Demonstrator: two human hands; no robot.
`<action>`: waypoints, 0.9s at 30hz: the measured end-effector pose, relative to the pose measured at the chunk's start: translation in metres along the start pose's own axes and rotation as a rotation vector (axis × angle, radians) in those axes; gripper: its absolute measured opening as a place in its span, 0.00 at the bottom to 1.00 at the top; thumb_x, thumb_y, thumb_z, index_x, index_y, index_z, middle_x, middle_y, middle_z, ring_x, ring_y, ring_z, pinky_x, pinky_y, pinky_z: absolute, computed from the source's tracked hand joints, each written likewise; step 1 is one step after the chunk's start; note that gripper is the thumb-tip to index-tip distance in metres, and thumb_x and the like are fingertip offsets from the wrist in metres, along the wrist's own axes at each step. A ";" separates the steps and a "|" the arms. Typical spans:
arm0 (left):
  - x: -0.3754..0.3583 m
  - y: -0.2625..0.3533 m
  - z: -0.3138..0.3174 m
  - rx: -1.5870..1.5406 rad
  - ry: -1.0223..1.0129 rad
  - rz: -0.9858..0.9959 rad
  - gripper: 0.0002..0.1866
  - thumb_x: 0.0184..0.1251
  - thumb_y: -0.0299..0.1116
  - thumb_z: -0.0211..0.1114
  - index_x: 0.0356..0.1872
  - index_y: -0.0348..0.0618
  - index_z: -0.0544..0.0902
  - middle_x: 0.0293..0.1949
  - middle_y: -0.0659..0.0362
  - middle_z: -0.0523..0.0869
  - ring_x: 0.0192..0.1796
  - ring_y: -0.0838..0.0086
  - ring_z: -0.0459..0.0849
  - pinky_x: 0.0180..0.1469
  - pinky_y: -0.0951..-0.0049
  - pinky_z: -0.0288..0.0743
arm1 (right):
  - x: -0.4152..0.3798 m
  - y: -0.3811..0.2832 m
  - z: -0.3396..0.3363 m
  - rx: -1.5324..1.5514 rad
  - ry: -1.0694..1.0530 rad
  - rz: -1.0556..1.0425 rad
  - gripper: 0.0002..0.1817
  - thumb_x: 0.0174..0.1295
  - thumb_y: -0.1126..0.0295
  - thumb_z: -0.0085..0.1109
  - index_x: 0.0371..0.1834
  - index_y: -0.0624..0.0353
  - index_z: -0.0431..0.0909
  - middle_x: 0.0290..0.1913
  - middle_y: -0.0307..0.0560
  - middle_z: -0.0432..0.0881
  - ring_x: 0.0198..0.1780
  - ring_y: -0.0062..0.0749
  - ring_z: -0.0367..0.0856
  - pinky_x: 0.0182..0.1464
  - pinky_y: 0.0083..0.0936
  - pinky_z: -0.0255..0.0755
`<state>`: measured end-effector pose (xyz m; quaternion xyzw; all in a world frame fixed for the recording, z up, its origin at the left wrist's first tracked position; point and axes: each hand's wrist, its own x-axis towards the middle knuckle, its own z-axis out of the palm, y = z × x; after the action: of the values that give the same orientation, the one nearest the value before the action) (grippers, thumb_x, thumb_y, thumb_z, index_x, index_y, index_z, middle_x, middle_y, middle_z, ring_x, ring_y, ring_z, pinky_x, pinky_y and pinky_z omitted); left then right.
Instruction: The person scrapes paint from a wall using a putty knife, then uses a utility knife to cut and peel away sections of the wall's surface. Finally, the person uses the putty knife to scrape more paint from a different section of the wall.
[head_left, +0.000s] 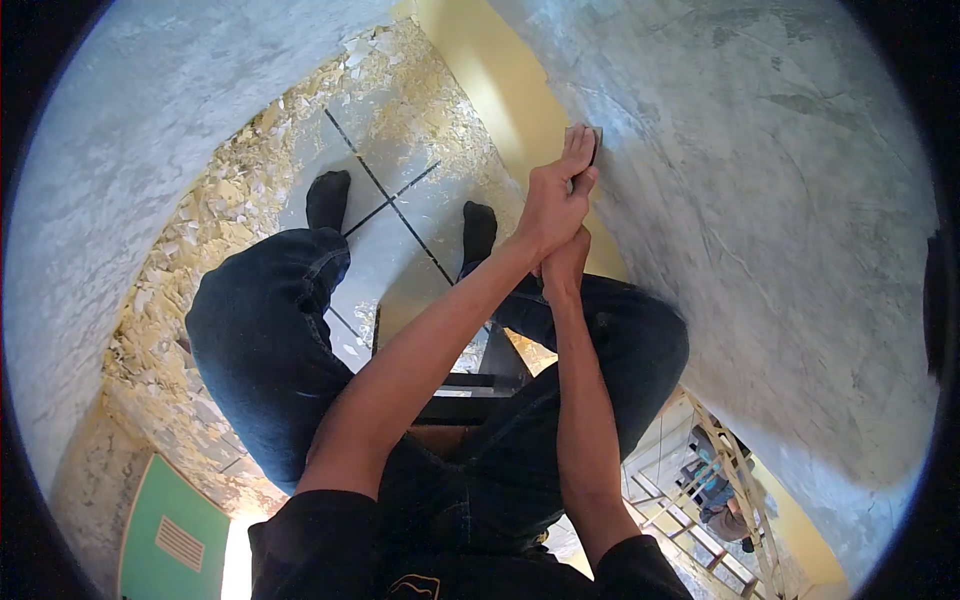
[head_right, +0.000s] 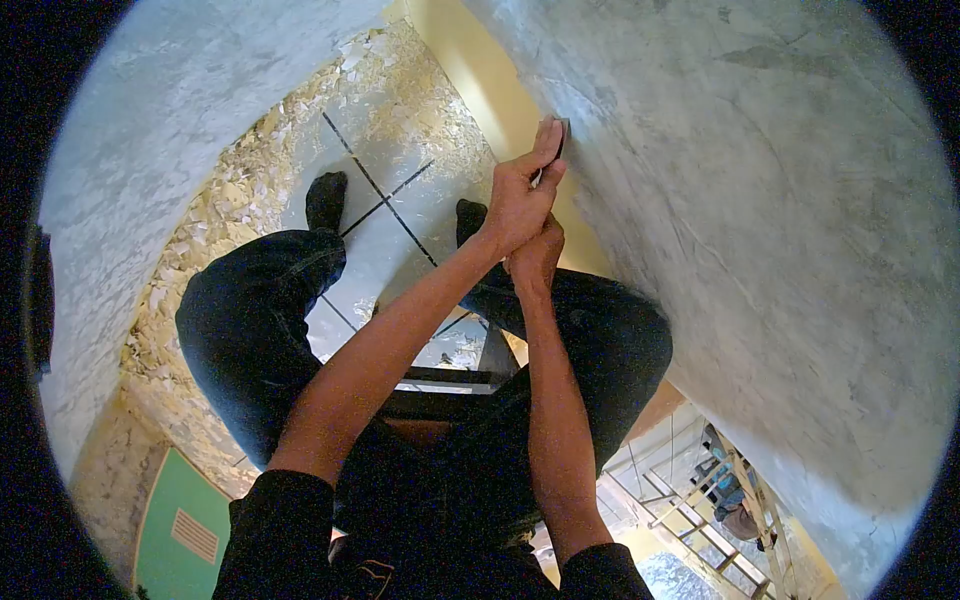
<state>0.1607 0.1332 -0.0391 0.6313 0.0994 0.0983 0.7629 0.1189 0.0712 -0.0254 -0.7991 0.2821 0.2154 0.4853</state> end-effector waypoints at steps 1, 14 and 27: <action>0.000 -0.001 0.001 0.008 0.009 0.035 0.23 0.69 0.24 0.57 0.65 0.39 0.71 0.67 0.45 0.69 0.71 0.63 0.66 0.69 0.68 0.62 | 0.000 -0.001 -0.001 0.028 0.001 0.002 0.16 0.64 0.60 0.58 0.39 0.66 0.77 0.22 0.44 0.79 0.17 0.26 0.75 0.16 0.27 0.63; 0.005 0.007 -0.002 -0.012 -0.026 -0.009 0.25 0.65 0.19 0.55 0.64 0.35 0.71 0.66 0.39 0.67 0.72 0.52 0.60 0.73 0.63 0.55 | 0.010 0.003 -0.001 -0.060 0.004 -0.070 0.15 0.64 0.62 0.57 0.34 0.66 0.77 0.19 0.45 0.78 0.16 0.29 0.75 0.15 0.29 0.64; 0.019 0.003 -0.008 0.043 0.036 0.004 0.23 0.67 0.21 0.56 0.63 0.36 0.71 0.64 0.40 0.69 0.69 0.55 0.66 0.67 0.66 0.64 | 0.018 -0.006 0.008 -0.011 -0.025 -0.078 0.12 0.64 0.66 0.53 0.30 0.65 0.73 0.15 0.43 0.73 0.12 0.27 0.69 0.13 0.27 0.56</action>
<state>0.1762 0.1461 -0.0384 0.6457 0.1139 0.1090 0.7471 0.1356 0.0763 -0.0356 -0.8095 0.2432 0.2078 0.4923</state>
